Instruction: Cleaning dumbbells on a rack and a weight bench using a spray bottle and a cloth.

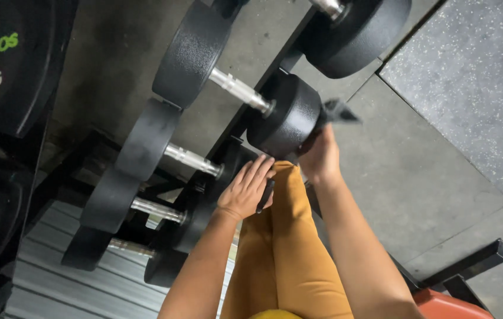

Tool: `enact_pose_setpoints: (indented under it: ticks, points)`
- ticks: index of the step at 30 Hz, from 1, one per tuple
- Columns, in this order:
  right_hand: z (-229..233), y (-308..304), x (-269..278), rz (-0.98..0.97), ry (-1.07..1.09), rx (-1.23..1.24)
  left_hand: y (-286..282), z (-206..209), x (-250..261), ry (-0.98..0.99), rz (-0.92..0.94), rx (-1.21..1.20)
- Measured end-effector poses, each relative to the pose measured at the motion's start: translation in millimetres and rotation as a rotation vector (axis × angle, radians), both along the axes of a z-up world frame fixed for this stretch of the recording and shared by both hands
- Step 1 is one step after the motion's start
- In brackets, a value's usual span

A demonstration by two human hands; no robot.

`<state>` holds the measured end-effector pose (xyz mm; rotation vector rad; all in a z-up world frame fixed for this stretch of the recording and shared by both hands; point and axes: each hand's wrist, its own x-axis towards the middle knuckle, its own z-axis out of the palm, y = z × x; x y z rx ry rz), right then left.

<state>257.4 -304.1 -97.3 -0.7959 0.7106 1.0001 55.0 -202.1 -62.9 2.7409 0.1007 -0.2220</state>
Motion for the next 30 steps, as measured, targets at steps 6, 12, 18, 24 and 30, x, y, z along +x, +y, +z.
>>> enact_pose_setpoints:
  ticks: [6,12,18,24,30]
  points:
    - [-86,24,36,0.0,0.097,0.151,2,4,2,-0.007,0.003,0.023]
    - [-71,17,24,0.177,0.201,0.024,4,1,0,0.034,-0.072,0.116]
    - [32,-7,-4,0.324,0.023,-0.237,2,-1,1,0.101,-0.032,0.017]
    - [72,-37,-18,0.182,-0.565,-0.306,-1,-2,1,-0.008,-0.003,0.09]
    - [72,45,1,1.251,-1.628,-0.795,-2,-8,-1,-0.04,0.009,0.005]
